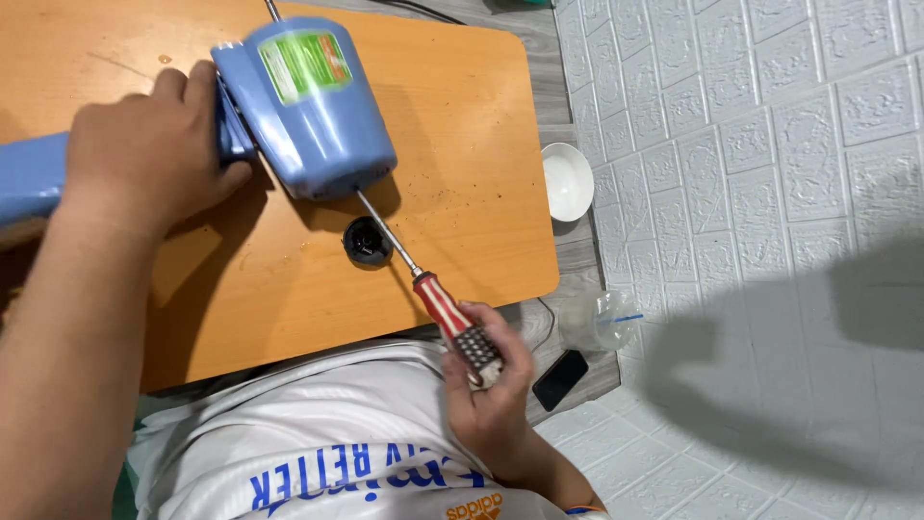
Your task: Disassembling a blue hair dryer by removing a screw with a screwdriver.
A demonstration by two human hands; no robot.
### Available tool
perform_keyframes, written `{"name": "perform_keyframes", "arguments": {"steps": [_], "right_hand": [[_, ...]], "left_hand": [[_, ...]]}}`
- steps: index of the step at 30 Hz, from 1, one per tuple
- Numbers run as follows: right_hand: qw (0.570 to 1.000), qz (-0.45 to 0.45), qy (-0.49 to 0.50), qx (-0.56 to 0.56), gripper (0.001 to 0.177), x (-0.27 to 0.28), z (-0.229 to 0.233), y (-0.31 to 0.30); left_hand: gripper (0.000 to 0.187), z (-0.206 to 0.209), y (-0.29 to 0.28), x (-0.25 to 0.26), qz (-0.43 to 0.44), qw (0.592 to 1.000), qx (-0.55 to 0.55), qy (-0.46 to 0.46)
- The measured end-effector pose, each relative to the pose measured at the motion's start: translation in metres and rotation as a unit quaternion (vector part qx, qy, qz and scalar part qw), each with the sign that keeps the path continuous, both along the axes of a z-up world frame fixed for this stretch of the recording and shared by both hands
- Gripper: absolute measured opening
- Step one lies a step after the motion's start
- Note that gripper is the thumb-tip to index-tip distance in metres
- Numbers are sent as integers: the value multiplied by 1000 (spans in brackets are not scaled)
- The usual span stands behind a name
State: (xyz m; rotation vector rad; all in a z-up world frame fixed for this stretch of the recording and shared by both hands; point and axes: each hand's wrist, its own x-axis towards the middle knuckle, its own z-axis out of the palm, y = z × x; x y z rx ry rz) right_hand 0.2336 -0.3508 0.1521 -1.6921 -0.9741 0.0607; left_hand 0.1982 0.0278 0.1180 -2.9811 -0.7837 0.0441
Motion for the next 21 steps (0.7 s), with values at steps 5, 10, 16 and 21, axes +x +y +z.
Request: {"name": "perform_keyframes", "arguments": {"steps": [5, 10, 16, 21], "right_hand": [[993, 51, -109, 0, 15, -6, -14, 4], [998, 18, -28, 62, 23, 2, -51, -8], [925, 0, 377, -37, 52, 13, -69, -29], [930, 0, 369, 2, 45, 7, -92, -33]], "left_hand": [[87, -5, -3, -1, 3, 1000, 1, -11], [89, -1, -6, -3, 8, 1000, 1, -21], [115, -23, -4, -15, -44, 987, 105, -116], [133, -4, -17, -14, -86, 961, 148, -216]]}}
